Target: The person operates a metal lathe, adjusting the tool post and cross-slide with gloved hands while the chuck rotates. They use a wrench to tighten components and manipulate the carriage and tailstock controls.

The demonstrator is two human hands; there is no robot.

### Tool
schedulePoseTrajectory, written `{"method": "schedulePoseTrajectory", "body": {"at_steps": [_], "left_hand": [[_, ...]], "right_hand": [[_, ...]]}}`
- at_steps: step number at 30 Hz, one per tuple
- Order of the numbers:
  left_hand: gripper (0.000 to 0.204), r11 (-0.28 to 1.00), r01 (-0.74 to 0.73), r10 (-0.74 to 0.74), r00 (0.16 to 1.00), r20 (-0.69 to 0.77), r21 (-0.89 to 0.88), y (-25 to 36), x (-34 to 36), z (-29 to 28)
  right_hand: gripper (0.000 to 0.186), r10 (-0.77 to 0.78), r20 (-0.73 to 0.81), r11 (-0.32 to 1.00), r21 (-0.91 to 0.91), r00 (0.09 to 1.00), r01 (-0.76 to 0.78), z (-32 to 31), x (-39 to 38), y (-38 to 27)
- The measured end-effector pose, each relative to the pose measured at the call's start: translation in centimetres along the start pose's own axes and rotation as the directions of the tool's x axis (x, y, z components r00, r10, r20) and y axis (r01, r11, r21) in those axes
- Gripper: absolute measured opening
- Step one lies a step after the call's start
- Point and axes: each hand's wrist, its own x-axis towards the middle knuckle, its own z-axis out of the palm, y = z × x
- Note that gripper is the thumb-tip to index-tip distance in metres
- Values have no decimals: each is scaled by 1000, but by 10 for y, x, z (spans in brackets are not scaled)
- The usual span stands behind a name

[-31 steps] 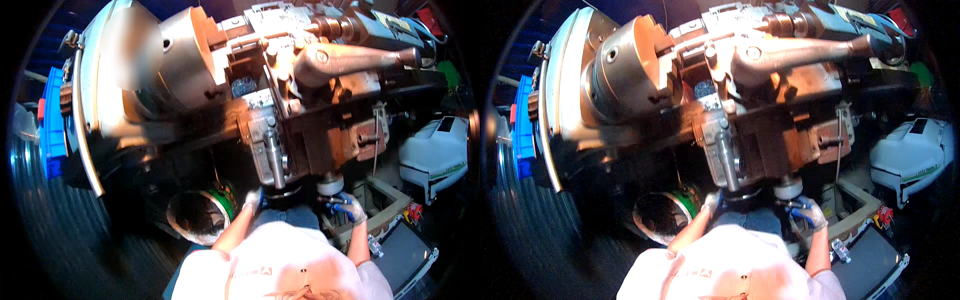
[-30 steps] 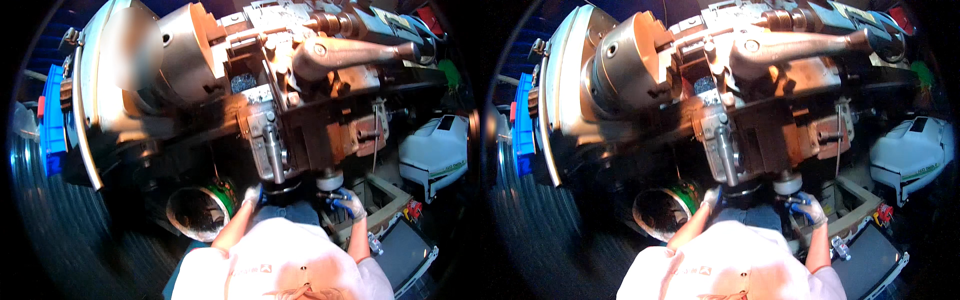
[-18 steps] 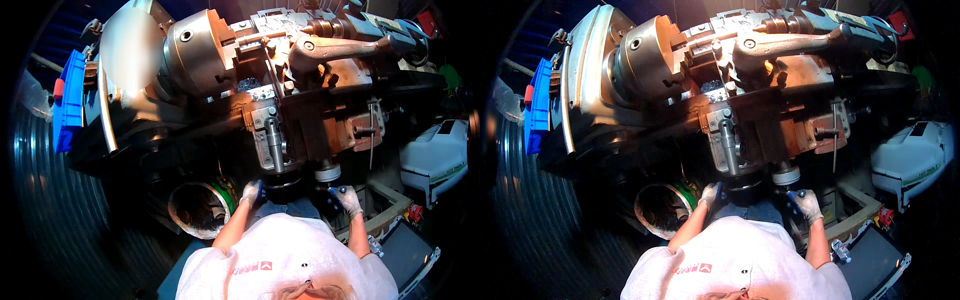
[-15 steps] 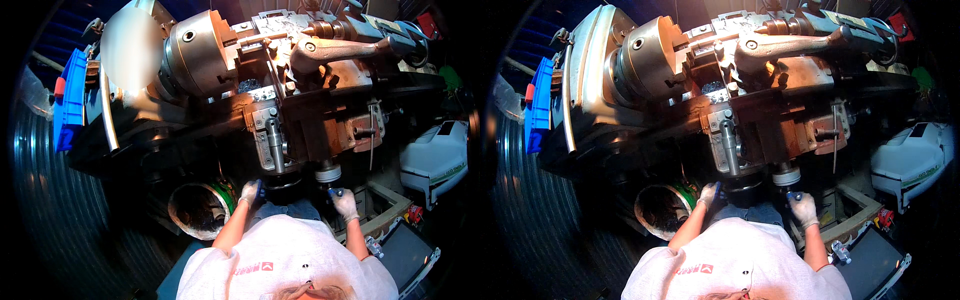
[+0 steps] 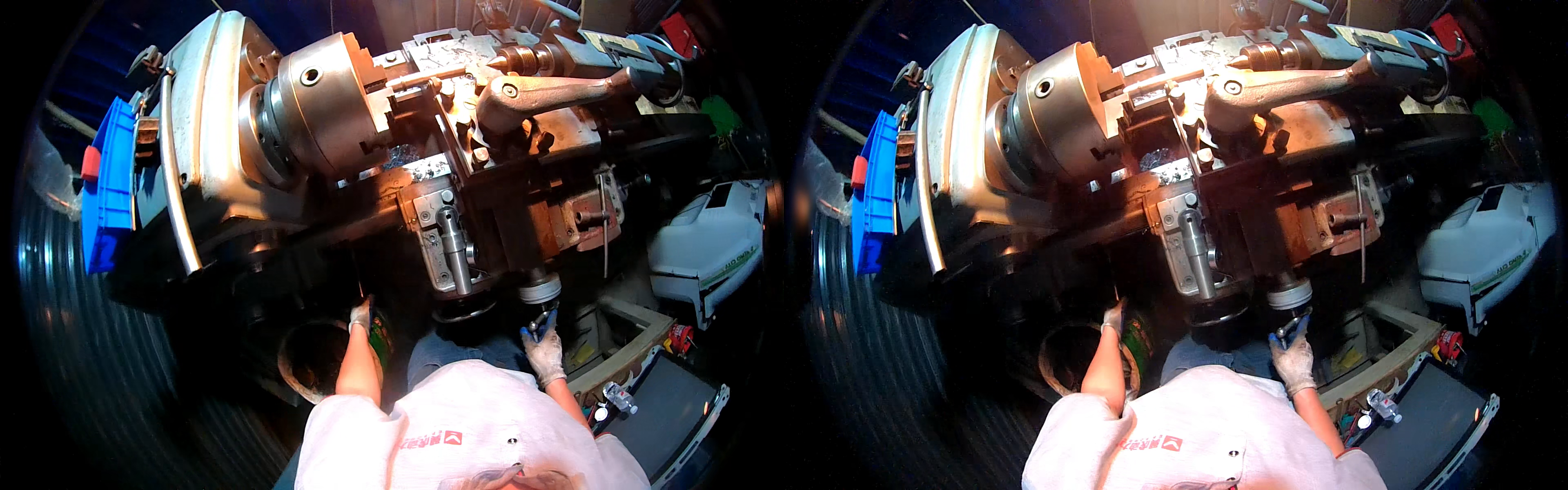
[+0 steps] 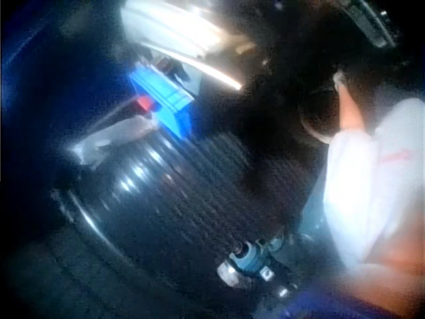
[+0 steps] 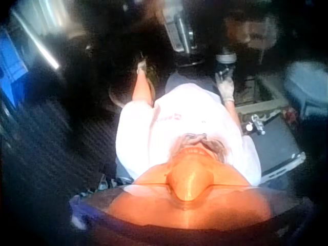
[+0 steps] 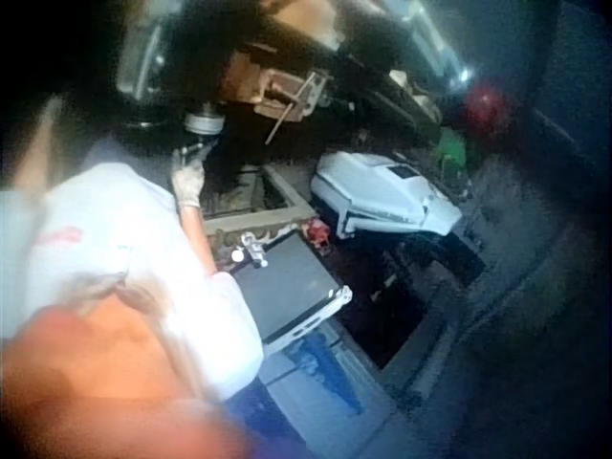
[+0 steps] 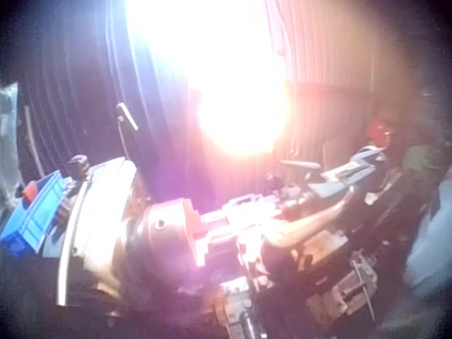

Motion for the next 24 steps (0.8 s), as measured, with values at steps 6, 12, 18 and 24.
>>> {"method": "schedulePoseTrajectory", "body": {"at_steps": [6, 12, 18, 24], "left_hand": [[58, 985, -21, 59, 974, 220, -173, -42, 51, 23], [56, 933, 203, -136, 963, 231, -297, -28, 46, 40], [64, 996, 84, -85, 968, 235, 15, -13, 27, 18], [51, 992, -127, 126, 986, 110, 3, 0, -6, -15]], "right_hand": [[92, 35, -32, 999, -19, 999, -35, -6, -6, -12], [87, 45, -67, 997, -64, 997, -49, -1, -2, -14], [80, 10, -88, 997, -70, 996, -16, 3, -7, -14], [66, -94, -75, 994, -65, 993, 89, 5, 6, 3]]}}
